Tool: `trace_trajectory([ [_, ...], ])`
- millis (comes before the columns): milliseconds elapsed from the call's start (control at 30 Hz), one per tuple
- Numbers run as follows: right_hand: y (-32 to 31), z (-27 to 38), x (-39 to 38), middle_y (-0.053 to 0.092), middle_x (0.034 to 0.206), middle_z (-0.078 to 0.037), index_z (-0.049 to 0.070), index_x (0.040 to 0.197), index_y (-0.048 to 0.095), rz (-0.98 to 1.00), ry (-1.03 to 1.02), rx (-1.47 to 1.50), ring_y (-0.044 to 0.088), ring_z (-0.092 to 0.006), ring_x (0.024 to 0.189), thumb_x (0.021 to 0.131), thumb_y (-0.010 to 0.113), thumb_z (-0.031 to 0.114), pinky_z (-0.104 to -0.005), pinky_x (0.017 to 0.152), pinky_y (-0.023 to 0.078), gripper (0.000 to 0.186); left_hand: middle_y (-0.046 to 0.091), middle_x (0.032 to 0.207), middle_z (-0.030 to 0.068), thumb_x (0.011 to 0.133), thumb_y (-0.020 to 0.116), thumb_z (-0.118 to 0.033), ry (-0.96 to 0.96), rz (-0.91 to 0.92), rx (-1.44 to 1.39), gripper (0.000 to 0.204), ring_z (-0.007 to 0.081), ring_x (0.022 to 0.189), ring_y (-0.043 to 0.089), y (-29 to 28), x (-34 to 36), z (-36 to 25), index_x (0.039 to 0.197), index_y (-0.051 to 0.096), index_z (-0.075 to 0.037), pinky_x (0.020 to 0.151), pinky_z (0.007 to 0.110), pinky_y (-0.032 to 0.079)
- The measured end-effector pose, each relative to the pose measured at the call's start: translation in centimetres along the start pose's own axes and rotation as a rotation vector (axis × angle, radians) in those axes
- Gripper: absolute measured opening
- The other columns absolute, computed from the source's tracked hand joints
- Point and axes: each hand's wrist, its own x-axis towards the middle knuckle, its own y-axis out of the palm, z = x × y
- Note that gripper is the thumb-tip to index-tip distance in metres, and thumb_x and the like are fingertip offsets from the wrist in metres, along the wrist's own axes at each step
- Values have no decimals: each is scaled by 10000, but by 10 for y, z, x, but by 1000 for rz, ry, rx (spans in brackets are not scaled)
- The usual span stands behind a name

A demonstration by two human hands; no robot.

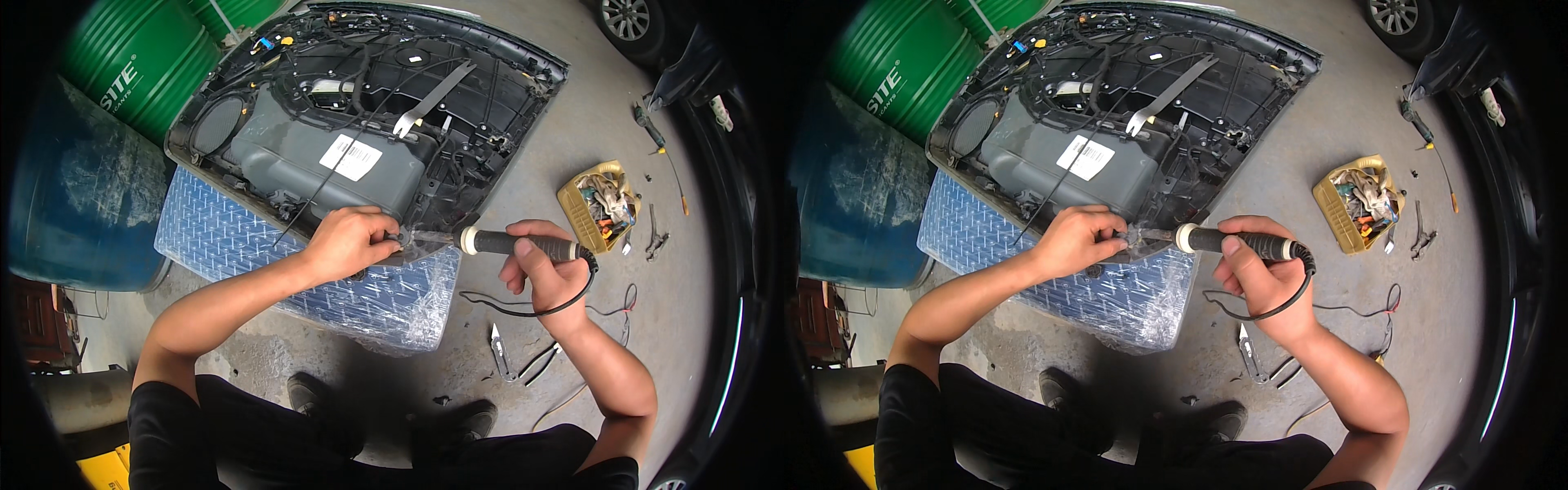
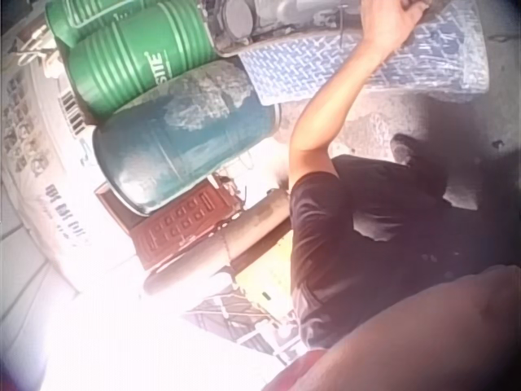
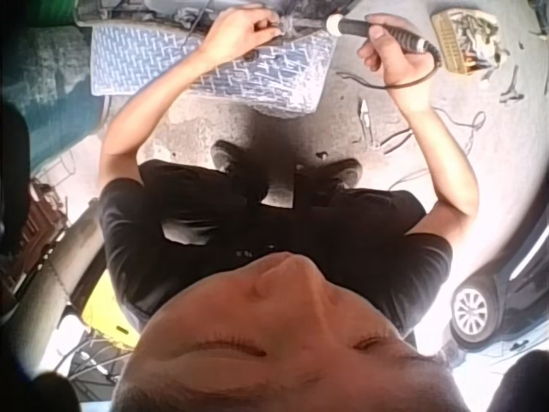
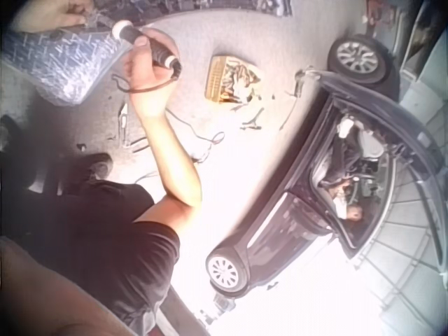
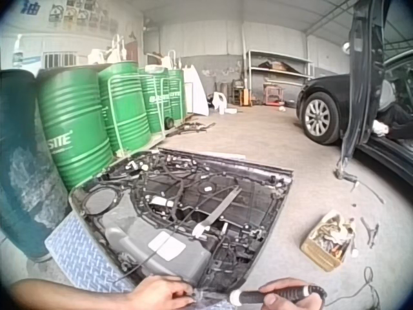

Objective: The person works on a car part placed on a blue mat, using a soldering iron to heat and manipulate small components. They handle wires and connectors, adjusting and securing them with tools.

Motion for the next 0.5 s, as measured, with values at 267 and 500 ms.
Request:
trace_trajectory([
  [267,-3,-2,-1,646,736,-49,16,1140,601,23,39,40,557,-73,609,972,581,162,-223,570,470,223,620,724,68,768,767,-128,28,-11,-16,190,241,620,619,1,0,2,932,705,-55,579,360,488],
  [500,-5,0,2,646,717,-76,-10,1141,596,-22,-4,26,563,-101,590,968,575,161,-244,550,469,245,635,744,63,773,756,-168,17,-20,-19,179,259,671,644,1,0,0,917,705,-75,617,387,499],
])
